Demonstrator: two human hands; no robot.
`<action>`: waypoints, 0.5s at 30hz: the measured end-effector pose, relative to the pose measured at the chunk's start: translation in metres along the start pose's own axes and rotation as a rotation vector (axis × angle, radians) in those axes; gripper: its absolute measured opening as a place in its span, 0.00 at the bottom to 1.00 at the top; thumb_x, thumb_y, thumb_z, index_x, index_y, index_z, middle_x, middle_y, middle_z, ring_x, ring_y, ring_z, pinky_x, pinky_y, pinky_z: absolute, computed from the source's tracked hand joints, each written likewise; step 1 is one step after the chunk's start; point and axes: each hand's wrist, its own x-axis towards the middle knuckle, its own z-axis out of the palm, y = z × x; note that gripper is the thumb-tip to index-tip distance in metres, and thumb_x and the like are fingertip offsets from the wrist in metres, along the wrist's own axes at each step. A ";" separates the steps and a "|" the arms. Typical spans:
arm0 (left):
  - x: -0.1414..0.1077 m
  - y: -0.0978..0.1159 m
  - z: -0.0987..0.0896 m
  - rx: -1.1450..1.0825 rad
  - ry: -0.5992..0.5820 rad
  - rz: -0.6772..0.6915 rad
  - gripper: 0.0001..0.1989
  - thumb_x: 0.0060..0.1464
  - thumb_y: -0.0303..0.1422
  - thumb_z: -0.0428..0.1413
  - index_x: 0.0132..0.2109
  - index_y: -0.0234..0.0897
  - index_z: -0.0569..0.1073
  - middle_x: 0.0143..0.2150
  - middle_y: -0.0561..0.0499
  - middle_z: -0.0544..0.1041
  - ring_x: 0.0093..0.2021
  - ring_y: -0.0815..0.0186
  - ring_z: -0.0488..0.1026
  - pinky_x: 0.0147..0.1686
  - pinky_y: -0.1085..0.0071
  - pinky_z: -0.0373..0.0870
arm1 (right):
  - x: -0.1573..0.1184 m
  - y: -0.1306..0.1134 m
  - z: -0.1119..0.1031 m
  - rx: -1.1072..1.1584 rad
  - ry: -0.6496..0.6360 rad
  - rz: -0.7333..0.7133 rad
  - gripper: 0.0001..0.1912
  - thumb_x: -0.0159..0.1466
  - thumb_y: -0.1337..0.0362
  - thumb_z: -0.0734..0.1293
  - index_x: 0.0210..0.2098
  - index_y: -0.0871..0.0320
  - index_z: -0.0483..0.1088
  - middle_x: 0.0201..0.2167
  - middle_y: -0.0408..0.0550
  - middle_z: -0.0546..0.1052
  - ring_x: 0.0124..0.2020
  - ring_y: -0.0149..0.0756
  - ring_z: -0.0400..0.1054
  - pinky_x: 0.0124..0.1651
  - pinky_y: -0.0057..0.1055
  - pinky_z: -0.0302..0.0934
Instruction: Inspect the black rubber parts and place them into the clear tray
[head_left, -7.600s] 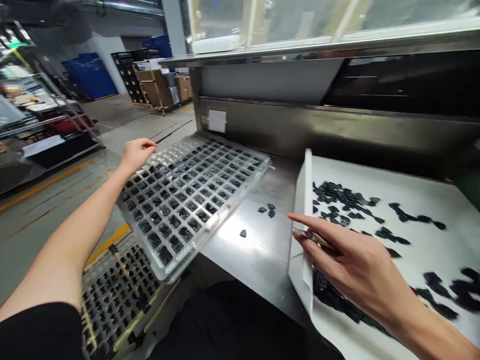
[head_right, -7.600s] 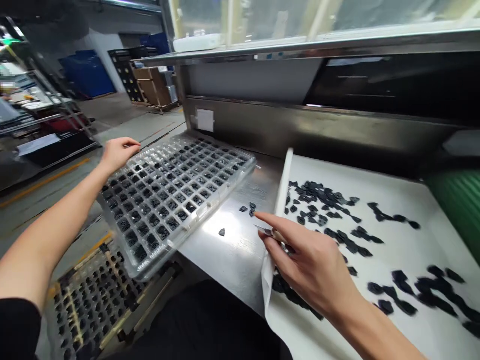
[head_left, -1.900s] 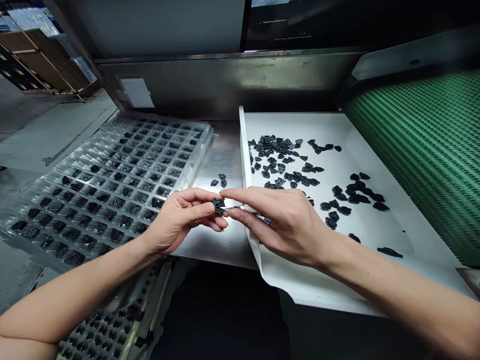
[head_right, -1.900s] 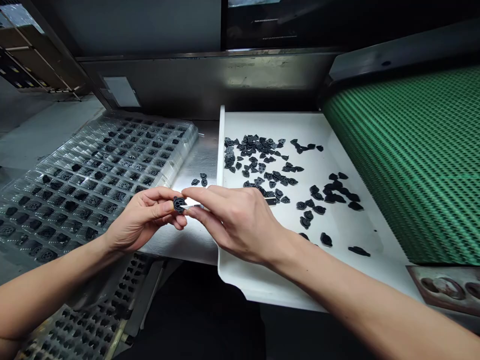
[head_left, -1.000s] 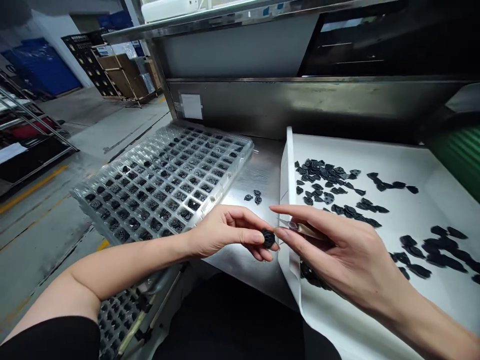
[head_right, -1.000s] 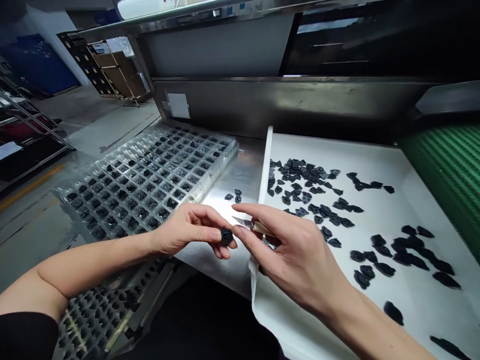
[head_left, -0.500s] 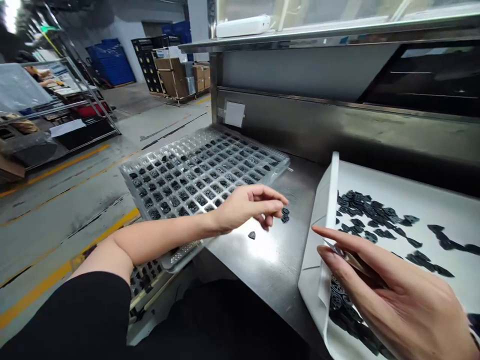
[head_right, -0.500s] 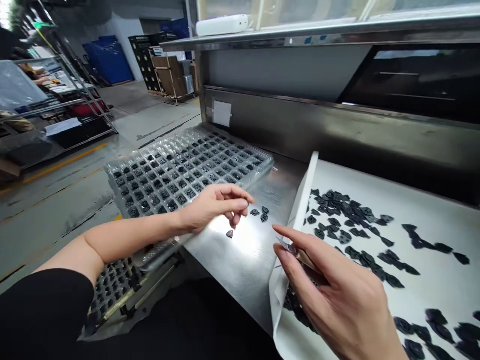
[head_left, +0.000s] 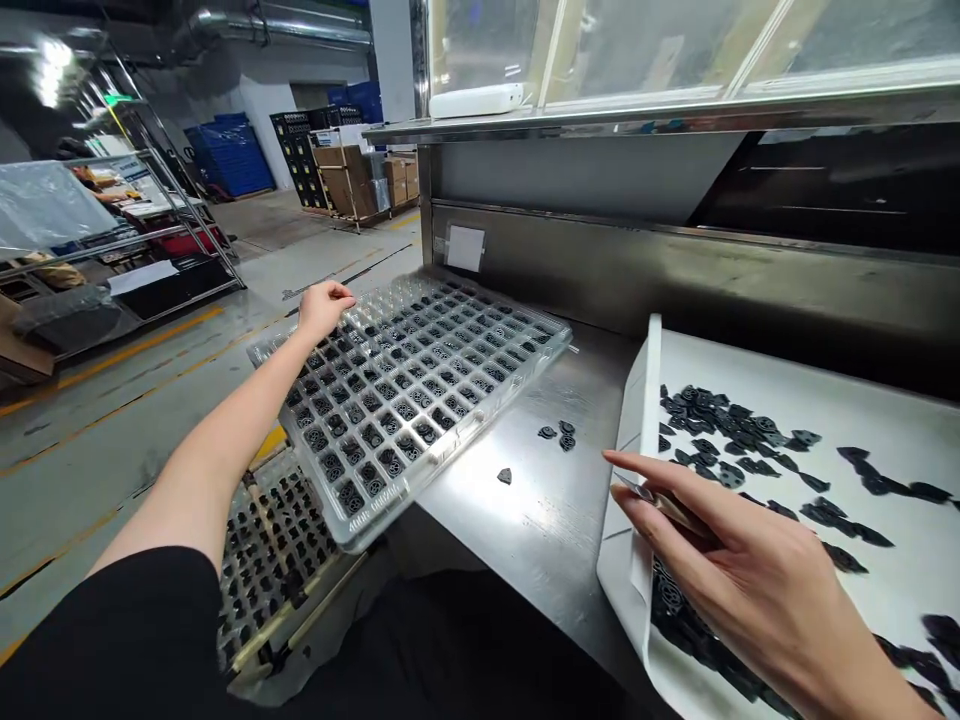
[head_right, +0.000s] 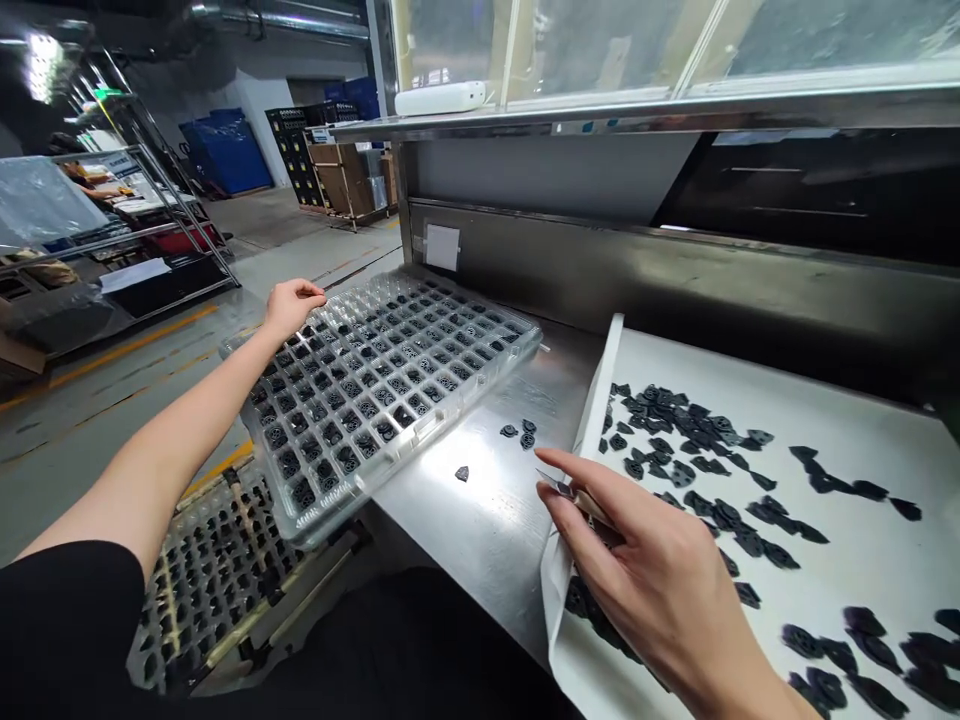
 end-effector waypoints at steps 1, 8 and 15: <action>0.002 -0.008 0.003 0.027 -0.011 -0.016 0.06 0.58 0.28 0.66 0.41 0.30 0.79 0.43 0.47 0.83 0.46 0.62 0.77 0.55 0.63 0.70 | 0.000 0.000 0.001 0.008 0.001 0.008 0.18 0.76 0.53 0.68 0.60 0.55 0.77 0.28 0.43 0.77 0.20 0.28 0.65 0.21 0.25 0.62; 0.013 -0.039 0.025 0.189 -0.134 -0.096 0.14 0.66 0.41 0.65 0.47 0.33 0.79 0.51 0.45 0.81 0.53 0.56 0.78 0.59 0.52 0.73 | -0.002 0.002 0.002 0.008 0.001 0.089 0.19 0.76 0.51 0.68 0.60 0.53 0.78 0.25 0.42 0.74 0.21 0.30 0.63 0.22 0.26 0.59; 0.018 -0.028 0.009 0.245 -0.021 -0.058 0.14 0.62 0.33 0.59 0.52 0.33 0.81 0.52 0.43 0.82 0.51 0.57 0.75 0.57 0.61 0.69 | -0.003 0.005 0.003 0.035 0.006 0.060 0.17 0.77 0.53 0.67 0.61 0.50 0.77 0.29 0.42 0.78 0.21 0.28 0.65 0.25 0.26 0.62</action>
